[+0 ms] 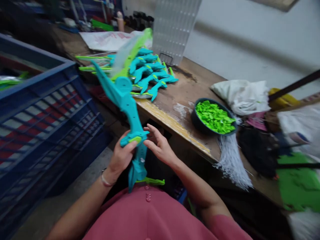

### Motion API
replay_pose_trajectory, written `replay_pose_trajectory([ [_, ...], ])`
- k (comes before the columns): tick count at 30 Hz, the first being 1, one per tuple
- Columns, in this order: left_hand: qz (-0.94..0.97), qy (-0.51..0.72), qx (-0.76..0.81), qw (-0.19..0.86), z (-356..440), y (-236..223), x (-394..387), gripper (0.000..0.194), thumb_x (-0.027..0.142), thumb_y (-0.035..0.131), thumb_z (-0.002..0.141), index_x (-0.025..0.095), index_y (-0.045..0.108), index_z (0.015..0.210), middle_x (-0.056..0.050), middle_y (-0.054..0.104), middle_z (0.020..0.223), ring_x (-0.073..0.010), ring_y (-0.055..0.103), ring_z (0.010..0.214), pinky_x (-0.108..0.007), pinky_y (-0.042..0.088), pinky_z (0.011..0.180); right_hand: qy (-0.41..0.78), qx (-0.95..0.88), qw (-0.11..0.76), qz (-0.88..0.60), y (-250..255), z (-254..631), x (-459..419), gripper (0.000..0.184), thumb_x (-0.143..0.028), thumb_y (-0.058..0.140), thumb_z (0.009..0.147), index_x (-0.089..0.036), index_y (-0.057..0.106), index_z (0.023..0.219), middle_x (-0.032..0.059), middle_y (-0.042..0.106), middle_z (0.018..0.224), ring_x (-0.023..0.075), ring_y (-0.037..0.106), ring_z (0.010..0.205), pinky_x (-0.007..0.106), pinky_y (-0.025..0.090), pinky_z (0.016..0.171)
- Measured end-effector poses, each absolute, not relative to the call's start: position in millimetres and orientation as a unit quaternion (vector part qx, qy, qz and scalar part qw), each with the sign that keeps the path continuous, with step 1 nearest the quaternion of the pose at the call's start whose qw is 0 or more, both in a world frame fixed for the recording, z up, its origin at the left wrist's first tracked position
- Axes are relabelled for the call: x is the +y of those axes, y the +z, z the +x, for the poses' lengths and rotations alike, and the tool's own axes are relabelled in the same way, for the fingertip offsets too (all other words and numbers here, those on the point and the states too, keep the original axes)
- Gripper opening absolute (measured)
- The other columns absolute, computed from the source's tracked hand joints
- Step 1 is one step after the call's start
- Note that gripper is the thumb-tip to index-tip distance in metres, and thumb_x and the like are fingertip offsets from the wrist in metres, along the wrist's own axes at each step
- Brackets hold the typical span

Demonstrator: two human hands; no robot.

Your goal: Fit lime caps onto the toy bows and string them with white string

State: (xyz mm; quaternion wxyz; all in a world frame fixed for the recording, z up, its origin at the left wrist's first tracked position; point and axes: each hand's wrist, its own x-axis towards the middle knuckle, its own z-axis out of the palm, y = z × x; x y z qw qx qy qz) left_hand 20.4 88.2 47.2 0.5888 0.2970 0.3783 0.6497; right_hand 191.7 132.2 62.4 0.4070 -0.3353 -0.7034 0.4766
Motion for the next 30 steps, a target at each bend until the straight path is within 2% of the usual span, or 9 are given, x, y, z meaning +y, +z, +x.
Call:
replay_pose_trajectory([
  [2, 0.238, 0.643, 0.314, 0.656, 11, 50, 90, 0.047, 0.044, 0.078, 0.081, 0.022, 0.071, 0.122, -0.009, 0.074, 0.122, -0.0295, 0.071, 0.104, -0.044, 0.058, 0.094, 0.427, -0.711, 0.418, -0.371, 60, 211, 138, 0.053, -0.043, 0.064, 0.095, -0.021, 0.052, 0.142, 0.0118, 0.065, 0.135, 0.0198, 0.068, 0.114, 0.032, 0.058, 0.094],
  [5, 0.192, 0.615, 0.253, 0.722, -5, 54, 88, 0.075, 0.069, 0.059, 0.087, 0.017, 0.059, 0.142, -0.017, 0.056, 0.151, -0.0401, 0.058, 0.131, -0.056, 0.052, 0.105, 0.267, -0.707, 0.404, -0.514, 69, 268, 164, 0.033, -0.043, 0.058, 0.096, -0.021, 0.068, 0.118, 0.0071, 0.075, 0.111, 0.0185, 0.072, 0.101, 0.03, 0.059, 0.087],
  [8, 0.163, 0.589, 0.204, 0.765, -15, 47, 86, 0.073, 0.064, 0.046, 0.096, 0.023, 0.043, 0.156, -0.014, 0.047, 0.16, -0.0392, 0.048, 0.143, -0.056, 0.048, 0.109, 0.154, -0.659, 0.386, -0.627, 84, 341, 210, 0.036, -0.04, 0.051, 0.097, -0.016, 0.07, 0.116, 0.0109, 0.075, 0.108, 0.0219, 0.071, 0.096, 0.035, 0.058, 0.084],
  [10, 0.151, 0.58, 0.177, 0.781, -18, 37, 86, 0.067, 0.057, 0.044, 0.099, 0.029, 0.038, 0.159, -0.012, 0.048, 0.159, -0.0363, 0.05, 0.142, -0.053, 0.049, 0.108, 0.118, -0.634, 0.344, -0.683, 91, 385, 244, 0.036, -0.035, 0.048, 0.096, -0.013, 0.072, 0.112, 0.0123, 0.076, 0.101, 0.024, 0.071, 0.092, 0.038, 0.058, 0.081],
  [14, 0.174, 0.573, 0.158, 0.785, -25, 24, 94, 0.081, 0.055, 0.071, 0.083, 0.022, 0.049, 0.153, -0.014, 0.064, 0.142, -0.0305, 0.068, 0.115, -0.048, 0.056, 0.101, 0.07, -0.611, 0.221, -0.757, 89, 438, 293, 0.019, -0.03, 0.065, 0.092, -0.014, 0.074, 0.094, 0.0115, 0.075, 0.101, 0.0261, 0.068, 0.105, 0.045, 0.05, 0.102],
  [19, 0.219, 0.61, 0.183, 0.739, -36, 39, 117, 0.1, 0.051, 0.095, 0.055, 0.017, 0.061, 0.142, -0.011, 0.073, 0.117, -0.0217, 0.069, 0.089, -0.041, 0.063, 0.09, 0.037, -0.593, 0.115, -0.796, 69, 454, 319, 0.026, -0.038, 0.069, 0.096, -0.014, 0.069, 0.106, 0.0083, 0.069, 0.118, 0.0243, 0.064, 0.115, 0.05, 0.048, 0.106],
  [21, 0.221, 0.625, 0.219, 0.716, -38, 44, 128, 0.096, 0.051, 0.098, 0.051, 0.017, 0.066, 0.135, -0.009, 0.075, 0.113, -0.0219, 0.07, 0.09, -0.041, 0.064, 0.089, 0.034, -0.591, 0.099, -0.8, 63, 457, 325, 0.026, -0.039, 0.067, 0.097, -0.015, 0.069, 0.107, 0.0081, 0.069, 0.118, 0.0238, 0.064, 0.114, 0.049, 0.05, 0.103],
  [24, 0.214, 0.64, 0.281, 0.683, -33, 45, 140, 0.075, 0.049, 0.1, 0.049, 0.016, 0.077, 0.112, -0.006, 0.078, 0.098, -0.0215, 0.072, 0.087, -0.039, 0.066, 0.087, 0.032, -0.588, 0.103, -0.801, 59, 463, 329, 0.025, -0.039, 0.067, 0.097, -0.015, 0.069, 0.105, 0.007, 0.069, 0.114, 0.0224, 0.066, 0.109, 0.046, 0.053, 0.099],
  [30, 0.2, 0.66, 0.312, 0.654, -6, 47, 137, 0.042, 0.037, 0.1, 0.056, 0.019, 0.078, 0.087, 0.0, 0.079, 0.088, -0.019, 0.074, 0.081, -0.046, 0.067, 0.089, 0.04, -0.569, 0.177, -0.802, 63, 481, 322, 0.024, -0.038, 0.068, 0.097, -0.014, 0.068, 0.099, 0.005, 0.07, 0.104, 0.0198, 0.067, 0.099, 0.042, 0.055, 0.093],
])
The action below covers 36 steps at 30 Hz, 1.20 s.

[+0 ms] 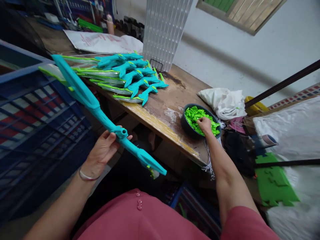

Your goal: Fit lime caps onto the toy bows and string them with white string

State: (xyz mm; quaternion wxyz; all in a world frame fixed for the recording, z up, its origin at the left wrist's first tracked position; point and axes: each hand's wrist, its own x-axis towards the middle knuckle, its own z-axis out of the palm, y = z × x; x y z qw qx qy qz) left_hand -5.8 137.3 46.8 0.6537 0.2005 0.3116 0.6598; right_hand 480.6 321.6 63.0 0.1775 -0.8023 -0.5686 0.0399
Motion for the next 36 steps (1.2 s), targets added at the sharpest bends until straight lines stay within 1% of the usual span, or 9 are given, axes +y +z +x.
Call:
replay_pose_trajectory([
  [7, 0.221, 0.629, 0.345, 0.66, 15, 48, 114, 0.039, 0.03, 0.095, 0.065, 0.018, 0.077, 0.097, -0.007, 0.081, 0.101, -0.0254, 0.078, 0.085, -0.041, 0.067, 0.081, 0.124, -0.544, 0.313, -0.768, 68, 473, 306, 0.022, -0.034, 0.068, 0.093, -0.014, 0.065, 0.086, -0.0013, 0.065, 0.073, 0.0135, 0.065, 0.066, 0.03, 0.058, 0.068],
  [15, 0.233, 0.634, 0.386, 0.629, 28, 44, 102, 0.041, 0.028, 0.092, 0.069, 0.016, 0.073, 0.104, -0.01, 0.081, 0.099, -0.0255, 0.078, 0.082, -0.036, 0.065, 0.073, 0.18, -0.56, 0.457, -0.667, 81, 412, 292, 0.017, -0.032, 0.058, 0.079, -0.018, 0.062, 0.089, -0.0017, 0.06, 0.059, 0.0176, 0.059, 0.05, 0.033, 0.055, 0.052],
  [19, 0.25, 0.634, 0.39, 0.62, 30, 41, 101, 0.043, 0.029, 0.09, 0.071, 0.015, 0.071, 0.107, -0.01, 0.08, 0.101, -0.0272, 0.077, 0.092, -0.039, 0.063, 0.084, 0.227, -0.586, 0.491, -0.603, 92, 361, 264, 0.021, -0.037, 0.059, 0.083, -0.019, 0.065, 0.092, -0.0009, 0.064, 0.065, 0.0153, 0.06, 0.053, 0.03, 0.056, 0.054],
  [21, 0.268, 0.635, 0.38, 0.617, 31, 38, 101, 0.042, 0.029, 0.088, 0.073, 0.016, 0.072, 0.109, -0.01, 0.079, 0.107, -0.0283, 0.074, 0.103, -0.041, 0.059, 0.094, 0.307, -0.596, 0.502, -0.546, 97, 327, 240, 0.023, -0.038, 0.065, 0.083, -0.019, 0.068, 0.095, -0.0005, 0.067, 0.07, 0.0139, 0.061, 0.055, 0.029, 0.056, 0.055],
  [24, 0.301, 0.631, 0.381, 0.604, 31, 33, 99, 0.039, 0.028, 0.084, 0.078, 0.018, 0.072, 0.113, -0.009, 0.077, 0.117, -0.0266, 0.072, 0.11, -0.039, 0.056, 0.099, 0.472, -0.603, 0.458, -0.452, 102, 273, 195, 0.023, -0.036, 0.075, 0.082, -0.02, 0.07, 0.097, -0.0005, 0.069, 0.073, 0.0125, 0.061, 0.055, 0.028, 0.055, 0.055],
  [26, 0.321, 0.625, 0.395, 0.592, 32, 32, 98, 0.037, 0.028, 0.082, 0.08, 0.018, 0.071, 0.114, -0.009, 0.077, 0.115, -0.0242, 0.072, 0.104, -0.037, 0.056, 0.096, 0.516, -0.621, 0.418, -0.417, 101, 243, 168, 0.024, -0.037, 0.077, 0.084, -0.021, 0.071, 0.101, -0.0015, 0.068, 0.071, 0.0126, 0.061, 0.055, 0.028, 0.055, 0.056],
  [29, 0.357, 0.62, 0.399, 0.573, 33, 34, 95, 0.037, 0.029, 0.08, 0.082, 0.016, 0.071, 0.115, -0.009, 0.077, 0.114, -0.0236, 0.07, 0.103, -0.037, 0.054, 0.097, 0.483, -0.676, 0.392, -0.396, 95, 215, 143, 0.024, -0.04, 0.074, 0.089, -0.024, 0.071, 0.106, -0.0005, 0.069, 0.076, 0.0141, 0.062, 0.061, 0.03, 0.056, 0.059],
  [33, 0.388, 0.617, 0.405, 0.553, 33, 38, 91, 0.038, 0.03, 0.08, 0.081, 0.015, 0.072, 0.115, -0.009, 0.076, 0.117, -0.0242, 0.068, 0.106, -0.036, 0.051, 0.099, 0.33, -0.797, 0.371, -0.344, 92, 205, 137, 0.014, -0.033, 0.067, 0.097, -0.027, 0.072, 0.108, 0.0033, 0.073, 0.095, 0.0178, 0.068, 0.08, 0.035, 0.059, 0.073],
  [36, 0.395, 0.609, 0.416, 0.547, 32, 38, 90, 0.036, 0.03, 0.079, 0.082, 0.015, 0.072, 0.114, -0.008, 0.076, 0.114, -0.0242, 0.068, 0.103, -0.036, 0.051, 0.097, 0.249, -0.846, 0.349, -0.316, 96, 207, 139, 0.014, -0.027, 0.062, 0.1, -0.028, 0.072, 0.11, 0.004, 0.073, 0.099, 0.019, 0.07, 0.088, 0.035, 0.059, 0.08],
])
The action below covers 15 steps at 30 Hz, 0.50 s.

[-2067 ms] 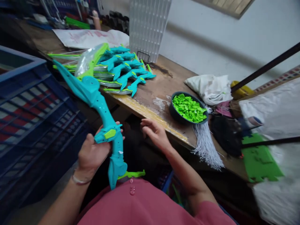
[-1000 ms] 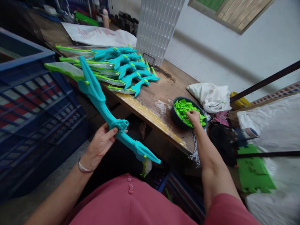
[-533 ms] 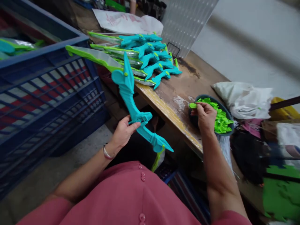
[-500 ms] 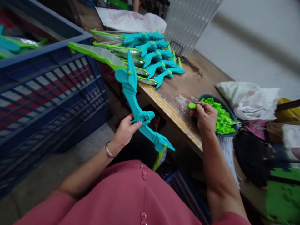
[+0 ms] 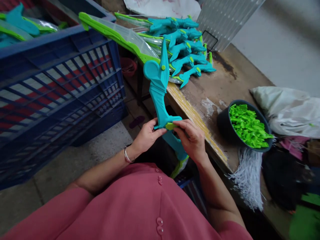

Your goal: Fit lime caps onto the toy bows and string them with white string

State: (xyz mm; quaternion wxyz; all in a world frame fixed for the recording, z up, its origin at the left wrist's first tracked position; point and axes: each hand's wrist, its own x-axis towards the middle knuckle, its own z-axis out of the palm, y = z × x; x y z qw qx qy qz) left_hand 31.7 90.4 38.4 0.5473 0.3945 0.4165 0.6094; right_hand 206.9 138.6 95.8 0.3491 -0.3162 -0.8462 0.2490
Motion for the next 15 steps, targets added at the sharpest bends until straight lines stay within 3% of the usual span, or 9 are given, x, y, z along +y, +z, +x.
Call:
replay_pose_trajectory([
  [6, 0.397, 0.607, 0.416, 0.549, 33.9, 38.5, 91.2, 0.034, 0.029, 0.077, 0.082, 0.014, 0.071, 0.112, -0.009, 0.075, 0.109, -0.0236, 0.067, 0.099, -0.036, 0.053, 0.093, 0.204, -0.858, 0.358, -0.308, 98.4, 209.1, 136.4, 0.021, -0.019, 0.062, 0.099, -0.029, 0.072, 0.114, 0.0039, 0.069, 0.102, 0.017, 0.068, 0.091, 0.032, 0.059, 0.078],
  [12, 0.405, 0.605, 0.425, 0.538, 38.4, 38.7, 88.9, 0.036, 0.032, 0.079, 0.082, 0.016, 0.071, 0.114, -0.008, 0.075, 0.11, -0.024, 0.068, 0.101, -0.035, 0.053, 0.093, 0.179, -0.85, 0.356, -0.344, 98.5, 205.2, 131.4, 0.017, -0.024, 0.061, 0.099, -0.031, 0.073, 0.109, 0.0048, 0.062, 0.096, 0.0191, 0.065, 0.086, 0.035, 0.058, 0.071],
  [15, 0.409, 0.603, 0.456, 0.511, 41.1, 38.3, 86.8, 0.036, 0.036, 0.078, 0.085, 0.016, 0.071, 0.113, -0.009, 0.076, 0.111, -0.0243, 0.069, 0.101, -0.036, 0.053, 0.093, 0.174, -0.845, 0.357, -0.359, 99.0, 205.9, 133.6, 0.014, -0.027, 0.065, 0.097, -0.029, 0.071, 0.109, 0.0069, 0.062, 0.107, 0.0223, 0.064, 0.099, 0.039, 0.058, 0.081],
])
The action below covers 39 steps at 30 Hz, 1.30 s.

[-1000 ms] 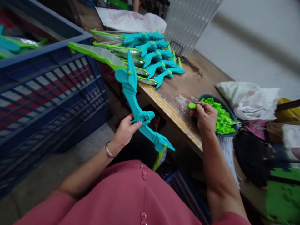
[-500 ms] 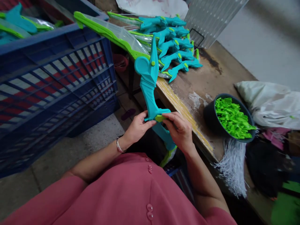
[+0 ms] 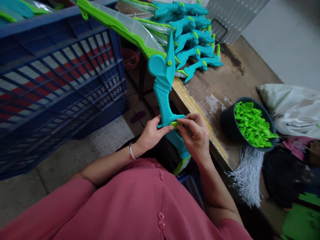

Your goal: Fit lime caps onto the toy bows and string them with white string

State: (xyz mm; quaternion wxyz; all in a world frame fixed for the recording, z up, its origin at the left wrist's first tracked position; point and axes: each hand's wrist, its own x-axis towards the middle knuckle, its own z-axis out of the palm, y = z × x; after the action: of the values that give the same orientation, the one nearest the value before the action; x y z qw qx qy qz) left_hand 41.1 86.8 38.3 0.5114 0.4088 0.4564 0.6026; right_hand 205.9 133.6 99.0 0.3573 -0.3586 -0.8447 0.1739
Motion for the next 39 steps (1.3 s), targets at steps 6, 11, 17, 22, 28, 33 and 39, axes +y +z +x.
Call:
replay_pose_trajectory([
  [6, 0.433, 0.583, 0.483, 0.489, 43, 45, 81, 0.033, 0.038, 0.075, 0.087, 0.016, 0.071, 0.112, -0.008, 0.077, 0.104, -0.0255, 0.07, 0.094, -0.037, 0.055, 0.086, 0.441, -0.77, 0.251, -0.387, 95, 220, 153, 0.049, -0.049, 0.075, 0.088, -0.024, 0.061, 0.128, 0.0072, 0.067, 0.114, 0.023, 0.066, 0.098, 0.036, 0.059, 0.079],
  [11, 0.46, 0.58, 0.503, 0.445, 44, 47, 76, 0.026, 0.032, 0.075, 0.085, 0.016, 0.07, 0.104, -0.007, 0.074, 0.096, -0.0241, 0.068, 0.084, -0.036, 0.053, 0.078, 0.557, -0.676, 0.254, -0.41, 90, 220, 148, 0.045, -0.048, 0.081, 0.082, -0.022, 0.064, 0.115, 0.0, 0.066, 0.09, 0.0145, 0.062, 0.076, 0.026, 0.053, 0.067],
  [17, 0.47, 0.599, 0.503, 0.409, 45, 40, 77, 0.017, 0.03, 0.074, 0.084, 0.018, 0.071, 0.096, -0.006, 0.072, 0.089, -0.023, 0.065, 0.08, -0.036, 0.051, 0.076, 0.475, -0.716, 0.275, -0.432, 81, 215, 140, 0.039, -0.051, 0.076, 0.085, -0.024, 0.065, 0.111, -0.0004, 0.063, 0.086, 0.0146, 0.057, 0.072, 0.025, 0.049, 0.061],
  [22, 0.446, 0.568, 0.487, 0.491, 38, 33, 85, 0.03, 0.035, 0.081, 0.081, 0.019, 0.075, 0.106, -0.006, 0.076, 0.099, -0.0261, 0.068, 0.091, -0.036, 0.052, 0.084, 0.375, -0.752, 0.306, -0.448, 81, 213, 132, 0.036, -0.051, 0.071, 0.09, -0.025, 0.065, 0.114, 0.003, 0.069, 0.097, 0.0183, 0.063, 0.082, 0.031, 0.056, 0.073],
  [28, 0.252, 0.499, 0.356, 0.749, 33, 17, 95, 0.053, 0.061, 0.08, 0.076, 0.016, 0.078, 0.103, -0.011, 0.077, 0.099, -0.0284, 0.072, 0.086, -0.038, 0.06, 0.069, 0.383, -0.795, 0.284, -0.374, 84, 235, 111, 0.058, -0.056, 0.07, 0.092, -0.029, 0.053, 0.141, 0.0046, 0.07, 0.124, 0.0206, 0.068, 0.108, 0.034, 0.056, 0.095],
  [33, 0.15, 0.557, 0.387, 0.719, 39, 9, 95, 0.041, 0.053, 0.085, 0.072, 0.014, 0.073, 0.077, -0.01, 0.076, 0.096, -0.0274, 0.074, 0.085, -0.035, 0.06, 0.073, 0.16, -0.753, 0.131, -0.624, 70, 329, 115, 0.031, -0.054, 0.061, 0.095, -0.026, 0.077, 0.098, 0.0023, 0.077, 0.098, 0.0199, 0.071, 0.09, 0.031, 0.057, 0.084],
  [39, 0.114, 0.603, 0.343, 0.712, 38, 13, 97, 0.027, 0.033, 0.077, 0.073, 0.013, 0.076, 0.091, -0.011, 0.077, 0.104, -0.0278, 0.074, 0.092, -0.038, 0.06, 0.08, -0.075, -0.521, 0.063, -0.848, 46, 449, 116, 0.041, -0.028, 0.05, 0.088, 0.002, 0.072, 0.104, 0.0372, 0.067, 0.103, 0.0483, 0.067, 0.099, 0.059, 0.052, 0.081],
])
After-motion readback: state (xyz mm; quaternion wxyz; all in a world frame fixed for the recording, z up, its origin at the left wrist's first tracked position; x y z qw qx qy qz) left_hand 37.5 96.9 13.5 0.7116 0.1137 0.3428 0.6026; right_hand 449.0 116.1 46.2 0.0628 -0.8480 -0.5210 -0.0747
